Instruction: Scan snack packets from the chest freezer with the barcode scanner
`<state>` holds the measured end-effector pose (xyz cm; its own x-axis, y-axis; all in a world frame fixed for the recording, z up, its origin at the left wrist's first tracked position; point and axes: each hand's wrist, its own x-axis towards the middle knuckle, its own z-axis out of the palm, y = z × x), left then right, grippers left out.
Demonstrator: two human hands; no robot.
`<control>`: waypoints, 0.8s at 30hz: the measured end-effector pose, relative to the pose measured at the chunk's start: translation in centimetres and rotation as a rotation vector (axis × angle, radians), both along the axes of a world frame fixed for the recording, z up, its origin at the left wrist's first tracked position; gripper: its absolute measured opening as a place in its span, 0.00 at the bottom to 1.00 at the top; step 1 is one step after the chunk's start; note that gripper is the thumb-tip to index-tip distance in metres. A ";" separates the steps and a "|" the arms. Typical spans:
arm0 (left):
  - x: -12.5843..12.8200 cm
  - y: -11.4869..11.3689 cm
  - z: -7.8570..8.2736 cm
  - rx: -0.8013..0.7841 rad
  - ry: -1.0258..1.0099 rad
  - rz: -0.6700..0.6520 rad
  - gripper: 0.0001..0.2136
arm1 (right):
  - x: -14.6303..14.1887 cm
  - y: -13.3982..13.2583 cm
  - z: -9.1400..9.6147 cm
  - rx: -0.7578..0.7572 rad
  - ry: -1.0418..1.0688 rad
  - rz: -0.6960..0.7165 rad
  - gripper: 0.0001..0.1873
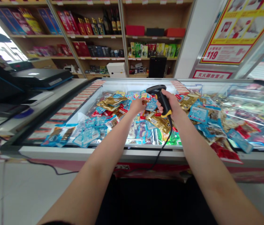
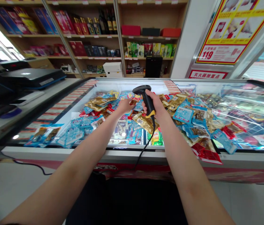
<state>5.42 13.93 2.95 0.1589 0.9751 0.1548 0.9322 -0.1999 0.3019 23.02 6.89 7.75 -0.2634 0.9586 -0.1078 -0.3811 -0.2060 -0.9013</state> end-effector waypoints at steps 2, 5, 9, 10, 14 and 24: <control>-0.2 -0.2 0.2 0.004 0.048 -0.023 0.18 | -0.1 0.1 -0.1 -0.009 0.001 0.002 0.23; -0.4 -0.6 0.4 0.041 0.069 -0.009 0.17 | -0.1 0.1 -0.1 -0.018 0.009 -0.012 0.23; -0.9 -0.9 0.6 0.057 0.020 0.013 0.18 | -0.1 0.2 -0.2 -0.031 -0.001 -0.017 0.22; -1.0 -0.8 0.6 0.058 0.014 0.021 0.17 | -0.1 0.2 -0.2 -0.033 -0.005 -0.012 0.22; -1.4 -0.4 0.5 0.053 -0.010 0.044 0.19 | -0.1 0.2 -0.2 -0.034 -0.008 -0.009 0.22; -2.2 1.0 0.8 0.012 -0.344 0.097 0.13 | -0.3 0.0 0.1 -0.056 0.003 -0.038 0.21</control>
<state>3.19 14.94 3.80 0.0019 0.9810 0.1942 0.7913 -0.1203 0.5995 22.76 6.88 7.82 -0.2278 0.9603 -0.1609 -0.3924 -0.2418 -0.8874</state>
